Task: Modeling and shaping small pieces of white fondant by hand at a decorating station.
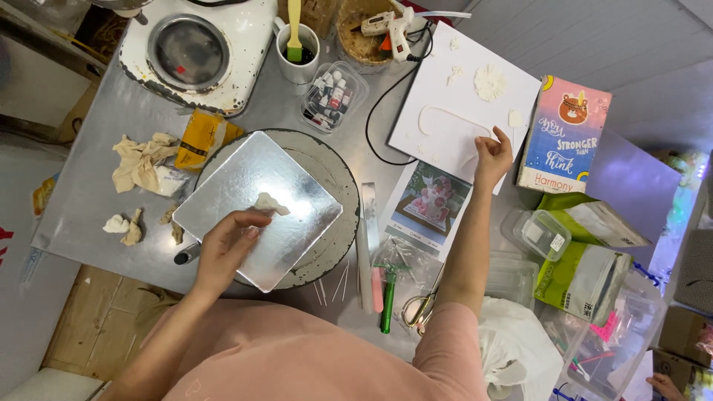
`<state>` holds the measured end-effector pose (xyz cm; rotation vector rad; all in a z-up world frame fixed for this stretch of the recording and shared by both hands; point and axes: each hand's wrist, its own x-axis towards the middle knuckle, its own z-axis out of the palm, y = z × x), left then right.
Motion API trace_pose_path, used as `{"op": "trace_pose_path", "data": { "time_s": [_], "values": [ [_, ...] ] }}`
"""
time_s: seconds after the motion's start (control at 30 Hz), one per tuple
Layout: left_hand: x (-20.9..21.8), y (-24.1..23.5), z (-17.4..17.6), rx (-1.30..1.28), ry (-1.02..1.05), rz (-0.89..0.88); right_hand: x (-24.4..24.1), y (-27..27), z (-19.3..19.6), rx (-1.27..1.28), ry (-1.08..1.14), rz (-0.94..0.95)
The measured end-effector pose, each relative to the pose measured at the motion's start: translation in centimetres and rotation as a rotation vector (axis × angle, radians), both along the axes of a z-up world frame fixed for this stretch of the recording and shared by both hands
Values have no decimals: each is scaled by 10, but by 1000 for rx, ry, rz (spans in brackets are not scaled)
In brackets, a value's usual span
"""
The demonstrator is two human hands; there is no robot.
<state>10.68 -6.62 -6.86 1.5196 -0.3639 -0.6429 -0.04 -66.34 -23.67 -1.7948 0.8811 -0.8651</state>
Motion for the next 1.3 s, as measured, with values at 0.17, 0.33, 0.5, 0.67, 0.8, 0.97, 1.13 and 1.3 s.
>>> {"op": "trace_pose_path", "data": {
  "time_s": [0.17,0.33,0.5,0.67,0.8,0.97,1.13,1.3],
  "values": [
    [0,7,2,-17,-14,7,3,0,8,-2,-62,4],
    [0,16,3,2,-32,30,0,-3,9,46,-152,17],
    [1,25,4,27,-30,60,-5,-7,3,62,-199,22],
    [1,28,9,117,-91,65,-5,-3,15,-49,-172,-17],
    [13,24,11,469,-551,52,-12,29,36,126,-414,-125],
    [27,15,-21,541,-1013,-24,-58,133,44,242,-414,-109],
    [31,30,-46,567,-999,15,-119,235,38,343,-346,-114],
    [42,52,-68,535,-993,43,-161,300,22,297,-346,-142]
  ]
}}
